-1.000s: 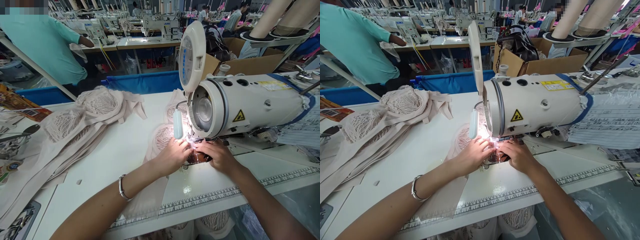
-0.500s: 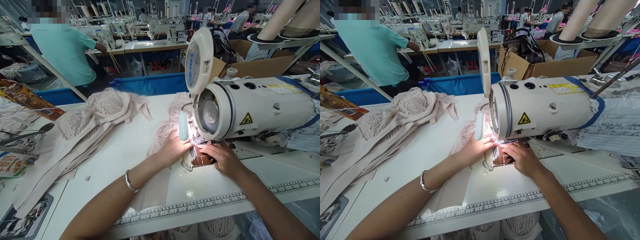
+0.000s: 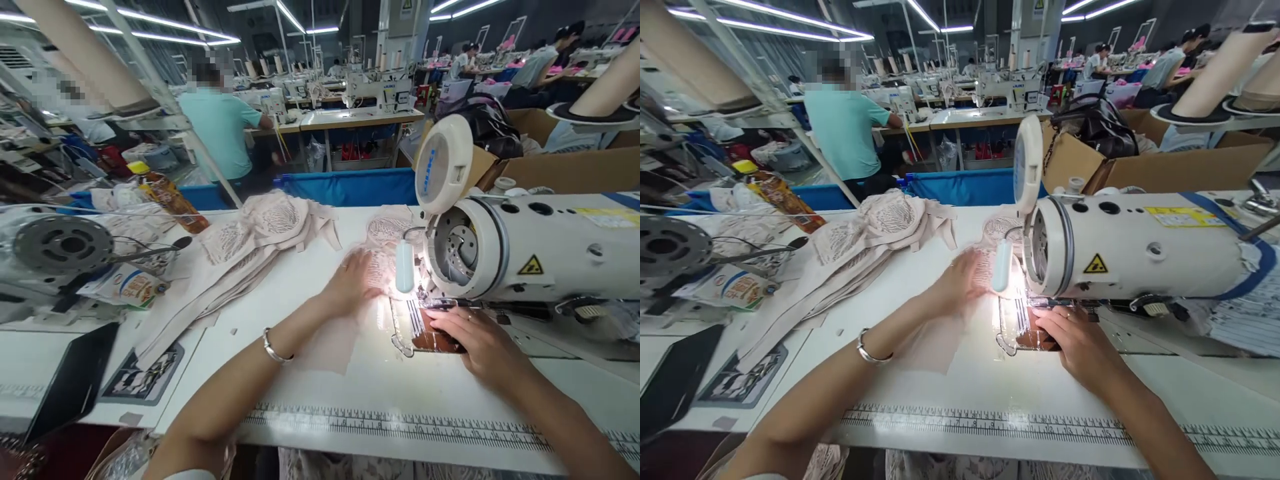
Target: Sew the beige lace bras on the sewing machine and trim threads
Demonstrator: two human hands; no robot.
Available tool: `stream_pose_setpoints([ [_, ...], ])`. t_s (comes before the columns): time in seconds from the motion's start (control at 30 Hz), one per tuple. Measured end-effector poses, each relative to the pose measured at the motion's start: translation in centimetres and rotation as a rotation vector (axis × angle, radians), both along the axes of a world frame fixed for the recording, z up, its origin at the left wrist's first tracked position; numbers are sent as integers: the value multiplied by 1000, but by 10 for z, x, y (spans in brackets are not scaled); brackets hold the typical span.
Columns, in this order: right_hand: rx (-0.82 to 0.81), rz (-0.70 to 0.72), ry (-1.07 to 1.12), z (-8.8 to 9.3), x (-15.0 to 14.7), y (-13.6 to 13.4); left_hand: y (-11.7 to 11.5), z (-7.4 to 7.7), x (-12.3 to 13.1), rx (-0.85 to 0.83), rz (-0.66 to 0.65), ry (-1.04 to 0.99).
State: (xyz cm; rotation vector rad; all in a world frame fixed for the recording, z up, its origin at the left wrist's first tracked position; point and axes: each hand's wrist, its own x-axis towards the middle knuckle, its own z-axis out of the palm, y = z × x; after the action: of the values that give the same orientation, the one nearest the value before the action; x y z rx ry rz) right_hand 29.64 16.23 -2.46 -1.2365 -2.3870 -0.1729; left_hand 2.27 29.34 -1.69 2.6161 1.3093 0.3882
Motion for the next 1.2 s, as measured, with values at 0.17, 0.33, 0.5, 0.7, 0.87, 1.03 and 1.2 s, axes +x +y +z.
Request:
stream_pose_setpoints([
  [0.17, 72, 86, 44, -6, -2, -27, 24, 28, -121, 340, 624, 13],
  [0.33, 118, 97, 97, -25, -1, -37, 22, 48, -194, 321, 757, 61],
  [0.5, 104, 99, 161, -24, -5, -40, 16, 78, -203, 558, 824, -62],
  [0.7, -41, -42, 673, 28, -49, -61, -73, 80, -156, 1144, 180, -470],
  [0.87, -690, 420, 581, 70, -88, -65, -124, 48, -96, 995, -170, -419],
  [1.03, -948, 177, 567, 51, -90, -76, -123, 21, -70, 576, 234, -160],
  [1.2, -818, -33, 743, 17, -89, -89, -178, -12, -45, -180, -5, -410],
])
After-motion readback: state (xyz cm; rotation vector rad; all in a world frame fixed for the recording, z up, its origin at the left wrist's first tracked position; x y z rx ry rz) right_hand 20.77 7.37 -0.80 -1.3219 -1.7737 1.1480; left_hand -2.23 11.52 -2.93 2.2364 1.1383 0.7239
